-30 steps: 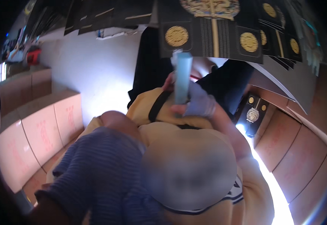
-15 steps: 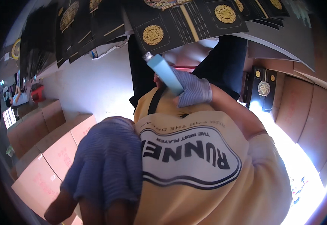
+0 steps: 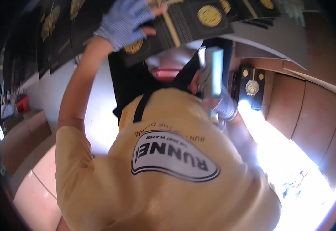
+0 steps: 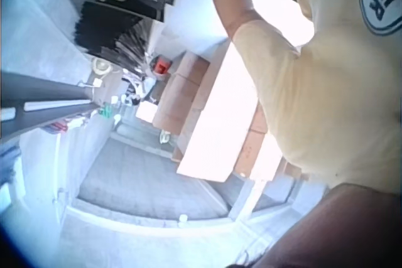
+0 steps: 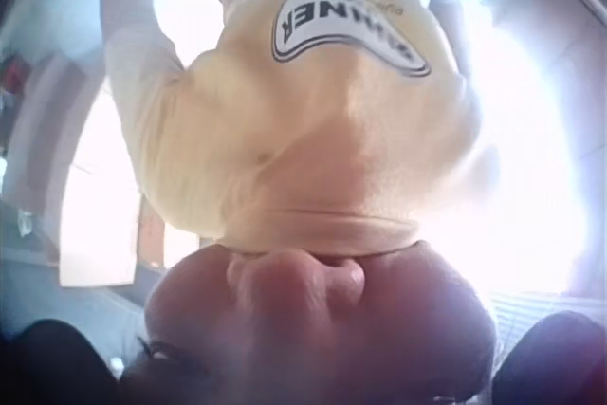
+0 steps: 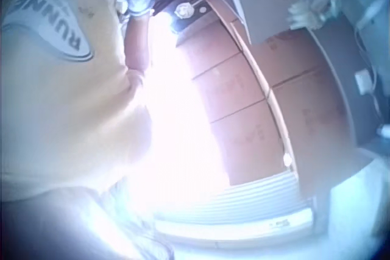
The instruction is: The person uses a handheld tool to press and crease the fold lines on flat-packed cardboard sheets. They work on multiple sheets, folding them into box shapes and stacking the finished units on the table.
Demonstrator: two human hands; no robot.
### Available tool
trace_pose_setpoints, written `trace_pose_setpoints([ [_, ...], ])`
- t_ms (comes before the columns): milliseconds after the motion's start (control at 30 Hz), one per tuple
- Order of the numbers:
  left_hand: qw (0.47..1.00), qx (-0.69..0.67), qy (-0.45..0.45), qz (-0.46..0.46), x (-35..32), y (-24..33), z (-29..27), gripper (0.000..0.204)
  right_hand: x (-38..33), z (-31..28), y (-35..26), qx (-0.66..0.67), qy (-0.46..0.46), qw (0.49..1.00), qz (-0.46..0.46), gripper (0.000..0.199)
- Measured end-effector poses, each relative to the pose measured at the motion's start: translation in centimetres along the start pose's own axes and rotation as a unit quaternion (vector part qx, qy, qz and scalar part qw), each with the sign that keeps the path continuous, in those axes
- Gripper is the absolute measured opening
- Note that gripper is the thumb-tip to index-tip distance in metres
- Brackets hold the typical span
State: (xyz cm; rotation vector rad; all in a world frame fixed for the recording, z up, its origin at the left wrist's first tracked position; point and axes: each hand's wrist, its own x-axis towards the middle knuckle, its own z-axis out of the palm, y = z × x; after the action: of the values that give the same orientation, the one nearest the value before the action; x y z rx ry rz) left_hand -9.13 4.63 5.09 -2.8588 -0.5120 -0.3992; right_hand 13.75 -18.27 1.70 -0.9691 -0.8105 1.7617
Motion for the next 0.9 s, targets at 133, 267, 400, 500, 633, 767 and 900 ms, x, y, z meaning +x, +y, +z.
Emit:
trace_pose_setpoints([
  [133, 0.998, -0.067, 0.001, -0.012, 5.4, 0.9, 4.1, 0.051, -1.7, -1.3, 1.3, 0.032, 0.037, 0.997, 0.054, 0.069],
  [267, 0.997, -0.045, -0.030, -0.047, 5.2, 0.4, 3.1, 0.053, 0.4, -1.0, 1.1, 0.021, -0.023, 0.997, 0.067, 0.066],
  [400, 0.997, -0.051, -0.027, -0.056, 5.6, 0.7, 4.1, 0.053, 0.4, -2.9, 1.0, -0.078, -0.009, 0.995, 0.062, 0.074],
  [500, 0.996, -0.050, 0.018, -0.071, 6.5, 2.2, 5.5, 0.051, 0.1, -2.3, 2.2, -0.133, 0.017, 0.989, 0.058, 0.067],
  [633, 0.994, -0.046, 0.022, -0.094, 5.4, 2.8, 5.8, 0.051, 0.9, -0.1, 2.3, -0.153, 0.073, 0.975, 0.144, 0.031],
  [767, 0.993, -0.036, 0.004, -0.111, 5.5, 3.6, 4.6, 0.051, 2.1, 1.2, 1.3, -0.125, 0.054, 0.976, 0.169, 0.036],
  [900, 0.979, -0.129, -0.001, -0.156, 5.7, 3.6, 3.9, 0.049, 4.1, 1.4, 1.2, -0.099, 0.006, 0.980, 0.170, 0.042],
])
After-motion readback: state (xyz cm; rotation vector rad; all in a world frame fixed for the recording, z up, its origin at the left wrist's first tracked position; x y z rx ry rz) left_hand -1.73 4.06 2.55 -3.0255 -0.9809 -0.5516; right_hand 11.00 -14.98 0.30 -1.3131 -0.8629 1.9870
